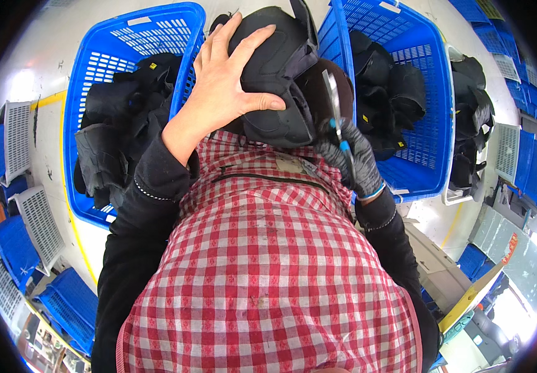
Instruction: The person uses scissors to trim the edges of black fabric pieces. They hold each piece with one hand and cut along the edges with the other, then place the trimmed pieces into a blue basket. The process is repeated for multiple fabric pieces.
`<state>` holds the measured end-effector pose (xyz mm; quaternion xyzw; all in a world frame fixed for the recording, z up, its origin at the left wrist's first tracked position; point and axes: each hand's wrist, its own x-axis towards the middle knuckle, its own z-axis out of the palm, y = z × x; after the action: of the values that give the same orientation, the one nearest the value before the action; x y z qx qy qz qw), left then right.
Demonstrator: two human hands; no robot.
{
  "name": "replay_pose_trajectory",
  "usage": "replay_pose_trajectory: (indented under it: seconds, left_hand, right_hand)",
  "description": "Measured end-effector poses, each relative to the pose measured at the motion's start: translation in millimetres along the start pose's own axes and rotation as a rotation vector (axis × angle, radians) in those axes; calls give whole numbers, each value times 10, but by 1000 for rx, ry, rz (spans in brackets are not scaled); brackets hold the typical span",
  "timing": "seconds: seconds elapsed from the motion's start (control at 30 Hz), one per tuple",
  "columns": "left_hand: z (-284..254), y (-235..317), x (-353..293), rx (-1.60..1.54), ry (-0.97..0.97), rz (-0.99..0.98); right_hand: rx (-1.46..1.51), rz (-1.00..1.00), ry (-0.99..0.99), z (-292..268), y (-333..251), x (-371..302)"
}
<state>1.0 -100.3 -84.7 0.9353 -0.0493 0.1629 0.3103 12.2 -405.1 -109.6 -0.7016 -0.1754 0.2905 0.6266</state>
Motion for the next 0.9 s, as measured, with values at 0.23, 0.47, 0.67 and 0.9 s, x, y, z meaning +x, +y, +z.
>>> replay_pose_trajectory:
  seconds: [0.23,0.47,0.67,0.9]
  left_hand:
    - [-90,212,50,118,-82,0]
    - [-94,273,59,118,-51,-2]
    - [-88,277,61,122,-66,-6]
    - [-91,268,67,123,-73,-7]
  right_hand:
    - [139,196,-72,0,30,-65]
    - [-19,136,-123,18,-90,29]
    - [-211,62,-121,-21,-106,64]
    - [-278,24,-132,-103,-66,102]
